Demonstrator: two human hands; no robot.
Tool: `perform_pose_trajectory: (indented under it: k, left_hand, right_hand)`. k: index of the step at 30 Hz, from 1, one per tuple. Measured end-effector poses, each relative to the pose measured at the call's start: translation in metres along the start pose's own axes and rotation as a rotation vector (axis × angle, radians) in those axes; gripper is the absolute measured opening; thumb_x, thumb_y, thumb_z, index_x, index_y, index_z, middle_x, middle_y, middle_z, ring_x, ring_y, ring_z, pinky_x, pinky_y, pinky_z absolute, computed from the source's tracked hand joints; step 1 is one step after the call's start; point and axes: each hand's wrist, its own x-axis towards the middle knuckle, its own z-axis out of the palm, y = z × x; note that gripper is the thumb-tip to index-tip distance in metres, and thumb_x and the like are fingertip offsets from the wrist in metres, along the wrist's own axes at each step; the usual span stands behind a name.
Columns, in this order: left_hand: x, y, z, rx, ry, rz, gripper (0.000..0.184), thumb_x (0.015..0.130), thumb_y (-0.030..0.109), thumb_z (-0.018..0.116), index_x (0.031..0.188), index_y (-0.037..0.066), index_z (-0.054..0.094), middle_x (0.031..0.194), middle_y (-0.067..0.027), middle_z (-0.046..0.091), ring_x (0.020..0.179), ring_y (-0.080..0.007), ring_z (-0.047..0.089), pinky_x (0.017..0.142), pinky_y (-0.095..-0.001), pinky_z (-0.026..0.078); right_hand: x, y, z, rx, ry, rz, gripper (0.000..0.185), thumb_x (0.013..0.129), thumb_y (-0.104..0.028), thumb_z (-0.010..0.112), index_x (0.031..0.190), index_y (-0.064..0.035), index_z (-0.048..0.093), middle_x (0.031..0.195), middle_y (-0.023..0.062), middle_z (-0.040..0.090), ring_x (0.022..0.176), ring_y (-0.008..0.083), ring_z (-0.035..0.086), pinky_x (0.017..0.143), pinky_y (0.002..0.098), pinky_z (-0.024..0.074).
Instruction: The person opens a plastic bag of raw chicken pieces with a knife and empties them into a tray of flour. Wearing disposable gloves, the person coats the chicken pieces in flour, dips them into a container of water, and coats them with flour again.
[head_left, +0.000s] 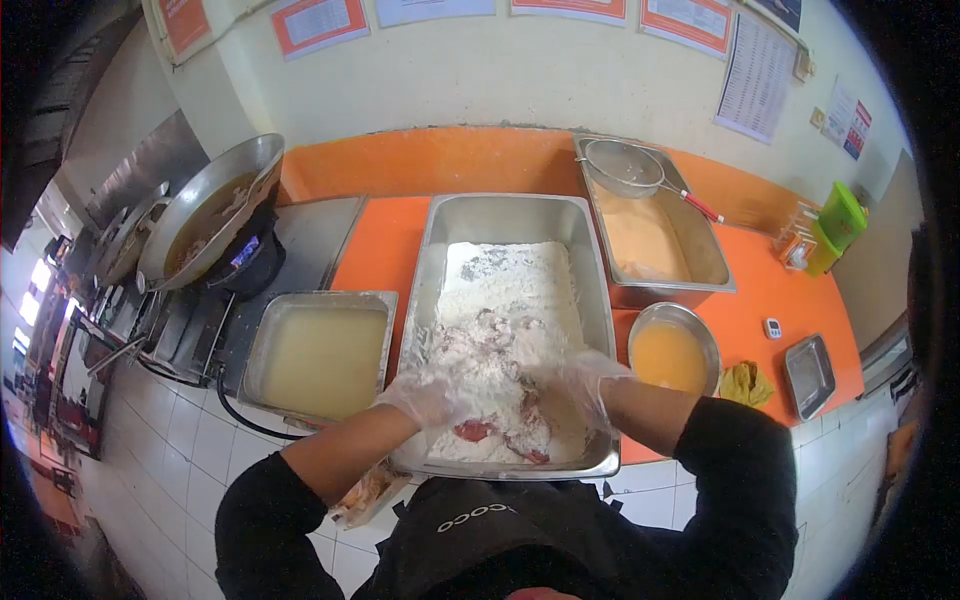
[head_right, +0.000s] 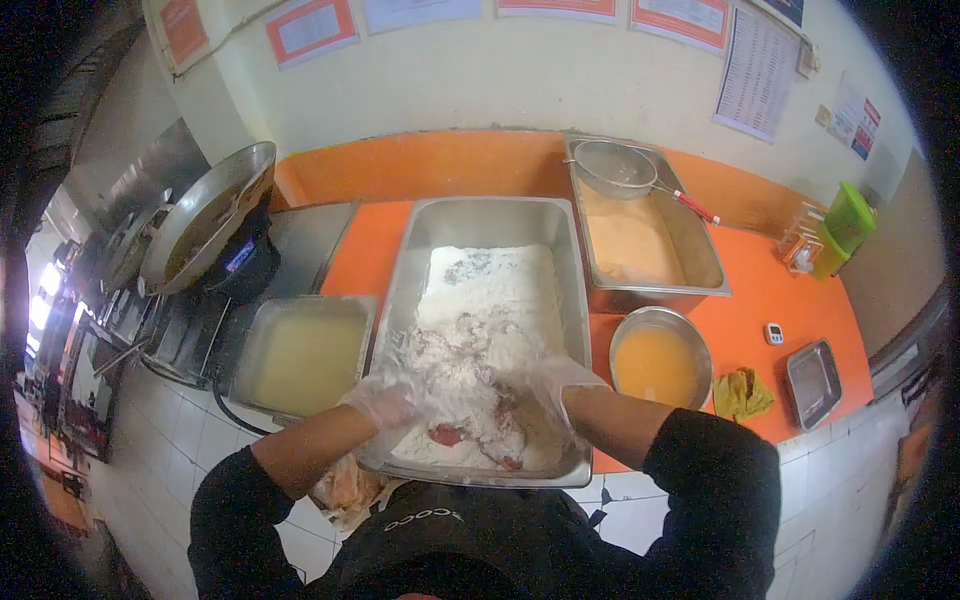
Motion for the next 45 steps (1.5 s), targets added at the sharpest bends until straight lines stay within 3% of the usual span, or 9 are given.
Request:
perform_pose_trajectory:
  k: [6,12,15,18,23,27,32,36,45]
  left_hand:
    - [0.005,0.019,0.083,-0.065,-0.284,0.112,0.075,0.071,0.07,0.039,0.107,0.007,0.059,0.109,-0.0173,0.057,0.099,-0.0308,0.055,0.088,-0.0413,0.038]
    - [0.032,0.005,0.087,-0.416,-0.594,0.135,0.065,0.073,0.063,0.047,0.108,0.009,0.059,0.108,-0.0142,0.058,0.099,-0.0289,0.054,0.085,-0.0383,0.039]
    - [0.025,-0.007,0.094,-0.707,-0.446,0.227,0.051,0.078,0.051,0.047,0.104,0.009,0.061,0.1,-0.0122,0.062,0.093,-0.0234,0.058,0.08,-0.0309,0.043]
    - [0.018,0.009,0.063,-0.594,-0.402,-0.043,0.04,0.077,0.04,0.053,0.098,0.007,0.063,0.093,-0.0134,0.063,0.088,-0.021,0.058,0.078,-0.0288,0.044]
    - [0.061,-0.01,0.089,-0.735,0.162,-0.158,0.041,0.07,0.03,0.064,0.098,0.0,0.058,0.089,-0.0145,0.061,0.085,-0.0195,0.057,0.079,-0.0277,0.044]
    - [0.054,-0.007,0.038,-1.017,0.441,0.118,0.057,0.068,0.03,0.065,0.112,-0.001,0.048,0.091,-0.0126,0.061,0.085,-0.0194,0.058,0.082,-0.0275,0.044]
    - [0.028,-0.036,0.019,-0.047,-0.118,0.123,0.056,0.074,0.038,0.055,0.118,0.006,0.046,0.11,-0.0148,0.055,0.095,-0.0278,0.057,0.082,-0.0399,0.046]
    - [0.024,-0.002,0.04,0.381,-0.497,0.281,0.049,0.071,0.041,0.055,0.107,0.008,0.058,0.102,-0.011,0.06,0.095,-0.025,0.058,0.08,-0.0342,0.046]
    - [0.039,0.009,0.08,-0.326,-0.349,0.216,0.036,0.076,0.034,0.054,0.1,0.007,0.059,0.094,-0.0127,0.062,0.087,-0.027,0.059,0.073,-0.0352,0.046]
  right_hand:
    - [0.023,0.028,0.047,0.513,-0.08,0.531,0.027,0.087,-0.032,0.041,0.096,-0.0126,0.057,0.087,0.0038,0.061,0.073,0.0196,0.056,0.06,0.0371,0.0456]
    - [0.068,0.052,0.076,0.578,-0.189,0.287,0.027,0.087,-0.039,0.045,0.095,-0.0155,0.055,0.083,0.0026,0.061,0.071,0.0139,0.057,0.057,0.034,0.0462]
    - [0.078,0.059,0.077,0.689,-0.473,0.016,0.034,0.085,-0.044,0.047,0.092,-0.0119,0.057,0.084,0.0027,0.061,0.077,0.0138,0.058,0.061,0.0331,0.0471]
    - [0.051,0.022,0.074,0.575,-0.102,0.472,0.038,0.084,-0.044,0.049,0.093,-0.0075,0.059,0.088,0.0043,0.061,0.081,0.013,0.058,0.066,0.0297,0.0466]
    - [0.03,-0.016,0.037,-0.333,0.291,-0.314,0.037,0.088,-0.037,0.046,0.098,-0.0025,0.056,0.08,0.008,0.059,0.071,0.0214,0.055,0.067,0.0358,0.0451]
    - [0.011,-0.056,0.018,0.672,0.222,-0.299,0.035,0.087,-0.033,0.048,0.102,-0.0032,0.057,0.088,0.0113,0.061,0.08,0.0235,0.058,0.071,0.028,0.0473]
    - [0.016,-0.022,-0.007,-1.408,0.53,-0.308,0.02,0.075,-0.019,0.058,0.087,-0.0041,0.064,0.083,0.0145,0.063,0.078,0.0226,0.062,0.064,0.031,0.0481]
    - [-0.007,-0.001,0.021,-0.884,0.056,-0.045,0.02,0.074,-0.02,0.059,0.086,-0.0044,0.064,0.083,0.0145,0.063,0.078,0.0229,0.062,0.065,0.0316,0.0481]
    - [0.07,0.014,0.094,-0.248,-0.023,-0.208,0.021,0.072,-0.021,0.059,0.084,-0.0053,0.065,0.083,0.0147,0.063,0.078,0.0237,0.062,0.066,0.033,0.0482]
